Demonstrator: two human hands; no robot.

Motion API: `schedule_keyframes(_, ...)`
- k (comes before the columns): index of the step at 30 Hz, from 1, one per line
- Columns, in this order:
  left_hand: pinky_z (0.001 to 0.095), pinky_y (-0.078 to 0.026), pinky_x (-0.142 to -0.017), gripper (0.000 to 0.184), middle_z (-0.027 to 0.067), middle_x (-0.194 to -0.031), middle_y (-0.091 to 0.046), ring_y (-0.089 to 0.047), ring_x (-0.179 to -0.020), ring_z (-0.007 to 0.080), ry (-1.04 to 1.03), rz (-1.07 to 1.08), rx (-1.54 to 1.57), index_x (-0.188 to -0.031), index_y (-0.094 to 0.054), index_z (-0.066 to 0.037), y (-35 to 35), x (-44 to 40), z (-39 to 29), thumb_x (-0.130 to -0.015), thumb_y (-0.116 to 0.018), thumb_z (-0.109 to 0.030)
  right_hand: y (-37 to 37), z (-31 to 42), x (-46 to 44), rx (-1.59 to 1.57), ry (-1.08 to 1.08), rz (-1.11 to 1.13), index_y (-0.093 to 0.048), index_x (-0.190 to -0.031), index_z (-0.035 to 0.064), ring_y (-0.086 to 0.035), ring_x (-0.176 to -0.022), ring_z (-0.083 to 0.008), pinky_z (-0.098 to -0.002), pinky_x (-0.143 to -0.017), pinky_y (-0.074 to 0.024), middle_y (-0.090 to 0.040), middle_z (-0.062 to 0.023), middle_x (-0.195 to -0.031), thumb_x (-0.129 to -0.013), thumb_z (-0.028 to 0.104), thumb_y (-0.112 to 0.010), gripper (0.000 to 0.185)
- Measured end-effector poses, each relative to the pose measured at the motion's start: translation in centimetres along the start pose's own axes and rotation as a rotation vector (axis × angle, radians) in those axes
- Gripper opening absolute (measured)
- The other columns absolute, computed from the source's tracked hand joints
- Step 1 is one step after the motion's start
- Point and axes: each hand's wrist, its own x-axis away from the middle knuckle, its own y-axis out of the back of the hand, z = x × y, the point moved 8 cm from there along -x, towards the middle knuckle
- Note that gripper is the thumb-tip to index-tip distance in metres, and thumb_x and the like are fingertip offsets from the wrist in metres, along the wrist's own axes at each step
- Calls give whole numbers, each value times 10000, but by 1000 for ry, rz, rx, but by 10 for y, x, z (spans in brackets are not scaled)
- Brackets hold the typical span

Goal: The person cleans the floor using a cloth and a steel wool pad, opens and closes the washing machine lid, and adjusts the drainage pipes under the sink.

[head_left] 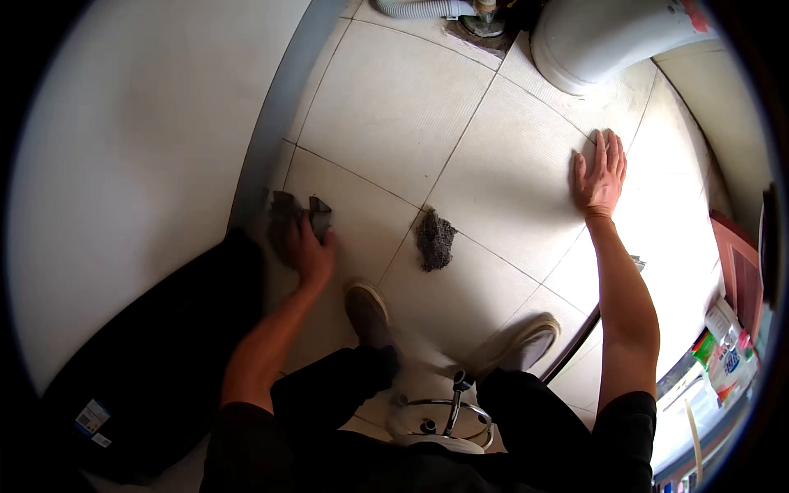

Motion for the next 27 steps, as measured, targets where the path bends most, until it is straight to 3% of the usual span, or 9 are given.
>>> schedule_keyframes(6,540,-404,-1040,384,175,-1274,-624,-574,-1158,380,-160,329,286,-1127,-714,2,11,-5,-73,-841,-732,-255,-5,-2,1,13,24,6,-414,-1559,137,-281,-1544,-299,-482,-1281,-203,-363,-126,-1629,-1016,429,-539,628)
schedule_keyframes(8,527,-431,-987,336,170,-1197,-624,-570,-1111,348,-363,578,-25,-1111,-702,-24,23,3,-112,-838,-743,-216,-5,-3,0,22,23,0,-411,-1561,138,-279,-1545,-301,-485,-1278,-203,-365,-127,-1627,-1017,429,-534,630)
schedule_keyframes(9,497,-432,-983,382,160,-1231,-606,-573,-1095,335,-497,395,15,-1154,-689,-55,42,1,-133,-823,-764,-229,-3,-1,0,15,23,1,-409,-1564,140,-280,-1545,-304,-487,-1281,-199,-366,-133,-1625,-1023,440,-517,629)
schedule_keyframes(13,467,-491,-945,408,132,-1276,-587,-559,-1083,331,-789,270,450,-1255,-642,-85,75,26,-223,-877,-711,-223,-3,-3,-1,25,32,-4,-408,-1565,141,-292,-1539,-308,-491,-1281,-207,-366,-141,-1623,-1033,462,-490,626)
schedule_keyframes(17,449,-528,-904,367,128,-1245,-580,-560,-1093,339,-924,312,384,-1210,-652,-99,0,65,-240,-853,-728,-138,-3,-2,-3,13,7,20,-409,-1564,140,-294,-1539,-305,-488,-1281,-208,-368,-136,-1623,-1031,452,-502,624)
schedule_keyframes(19,455,-504,-972,478,140,-1315,-558,-564,-1112,376,-860,293,477,-1235,-638,-70,-14,46,-231,-774,-763,-65,-2,-4,-1,-10,17,7,-411,-1563,140,-287,-1542,-301,-483,-1283,-203,-368,-131,-1624,-1029,440,-513,622)
schedule_keyframes(22,483,-492,-1006,435,170,-1345,-557,-559,-1168,413,-524,49,383,-1254,-636,-46,27,-54,-188,-825,-680,20,-5,-5,0,4,13,11,-409,-1565,142,-282,-1545,-298,-480,-1285,-197,-363,-123,-1629,-1023,433,-531,628)
schedule_keyframes(25,481,-460,-1091,463,210,-1455,-504,-501,-1328,414,-287,-116,333,-1354,-596,-40,19,-128,-114,-899,-674,-18,-4,-5,-1,-5,9,25,-408,-1566,145,-281,-1545,-296,-478,-1286,-194,-355,-119,-1635,-1021,433,-537,630)
schedule_keyframes(27,491,-393,-1166,540,252,-1571,-401,-391,-1449,443,-99,32,295,-1458,-503,10,-12,-139,-63,-970,-658,-163,-3,-5,0,-21,14,15,-409,-1566,145,-279,-1547,-295,-477,-1286,-193,-355,-118,-1636,-1019,432,-540,631)
